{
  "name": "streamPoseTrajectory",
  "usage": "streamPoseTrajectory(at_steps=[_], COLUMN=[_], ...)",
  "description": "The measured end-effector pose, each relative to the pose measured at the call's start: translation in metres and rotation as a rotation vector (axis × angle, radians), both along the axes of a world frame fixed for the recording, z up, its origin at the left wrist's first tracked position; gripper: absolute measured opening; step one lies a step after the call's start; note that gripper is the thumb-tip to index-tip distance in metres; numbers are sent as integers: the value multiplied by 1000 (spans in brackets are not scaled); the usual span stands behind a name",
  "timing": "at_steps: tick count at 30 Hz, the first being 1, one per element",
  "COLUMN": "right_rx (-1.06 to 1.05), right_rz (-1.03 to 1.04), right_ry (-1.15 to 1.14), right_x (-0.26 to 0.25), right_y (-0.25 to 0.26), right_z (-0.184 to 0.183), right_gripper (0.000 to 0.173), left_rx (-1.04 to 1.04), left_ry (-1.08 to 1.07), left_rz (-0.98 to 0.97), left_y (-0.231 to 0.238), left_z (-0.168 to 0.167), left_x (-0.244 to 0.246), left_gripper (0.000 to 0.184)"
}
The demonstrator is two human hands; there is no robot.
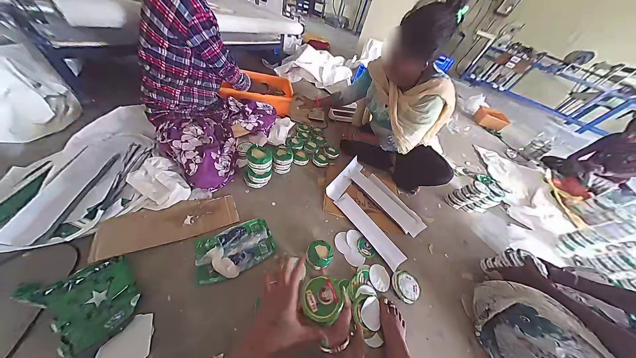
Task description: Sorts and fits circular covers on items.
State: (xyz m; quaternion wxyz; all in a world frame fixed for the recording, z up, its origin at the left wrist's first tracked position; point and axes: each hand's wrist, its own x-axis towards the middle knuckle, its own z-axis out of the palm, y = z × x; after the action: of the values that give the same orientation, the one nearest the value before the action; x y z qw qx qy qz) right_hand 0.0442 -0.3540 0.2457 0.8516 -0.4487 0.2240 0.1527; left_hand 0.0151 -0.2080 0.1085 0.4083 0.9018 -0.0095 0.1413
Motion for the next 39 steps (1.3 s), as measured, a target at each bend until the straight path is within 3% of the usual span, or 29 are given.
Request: streamPoseTrajectory(at_steps=[1,2,3,5,7,8,10,12,14,16,18,19,21,22,25,28,31,33,36,37,39], right_rx=[254,429,329,-143,-742,-1062,-1591,-1820,-1843,-1821,-1810,-1815,-1810,-1791,-1697,-1734,-1699,-1609,-1335,-1248,-1179], right_rz=[45,163,116,66,195,286,561,713,727,770,749,732,777,871,1180,1467,1469,1438,1075,1011,987], right_ry=[-90,-326,-367,-448,-535,-548,-416,-309,-295,-280,-387,-516,-812,-908,-962,-803,-819,-642,-559,-530,-497], right_x=[17,39,61,102,135,148,163,162,165,160,155,147,117,99,75,73,53,53,66,71,64], right_y=[-21,-41,-46,-41,-22,-7,31,53,60,55,58,67,101,123,181,199,186,177,127,103,62], right_z=[-74,-158,-191,-183,-151,-147,-170,-224,-238,-233,-226,-223,-220,-223,-241,-247,-233,-198,-168,-167,-168], right_gripper=[22,38,44,53,72,76,78,80,82,82,82,79,70,65,60,63,52,42,34,35,38], left_rx=[-32,-67,-93,-167,-315,-357,-354,-389,-419,-499,-628,-680,-840,-924,-1090,-1278,-1358,-1391,-1411,-1325,-926], left_ry=[-63,-29,54,352,592,608,655,715,755,667,324,181,145,216,472,543,522,506,510,519,446], left_rz=[74,133,182,210,165,116,-12,-111,-175,-99,308,564,997,1119,1058,939,958,938,932,919,841], left_y=[14,30,48,75,85,85,86,85,91,99,113,124,152,159,160,157,156,157,151,149,143], left_z=[-13,-22,-33,-48,-58,-65,-70,-71,-73,-77,-77,-77,-82,-82,-80,-80,-79,-77,-76,-75,-80], left_x=[-5,-11,-16,-26,-28,-28,-19,-11,0,-1,1,4,-1,-7,-11,-6,-4,-1,2,1,-6], left_gripper=[131,122,116,106,89,82,79,86,90,72,44,40,41,43,46,43,45,45,45,46,59])
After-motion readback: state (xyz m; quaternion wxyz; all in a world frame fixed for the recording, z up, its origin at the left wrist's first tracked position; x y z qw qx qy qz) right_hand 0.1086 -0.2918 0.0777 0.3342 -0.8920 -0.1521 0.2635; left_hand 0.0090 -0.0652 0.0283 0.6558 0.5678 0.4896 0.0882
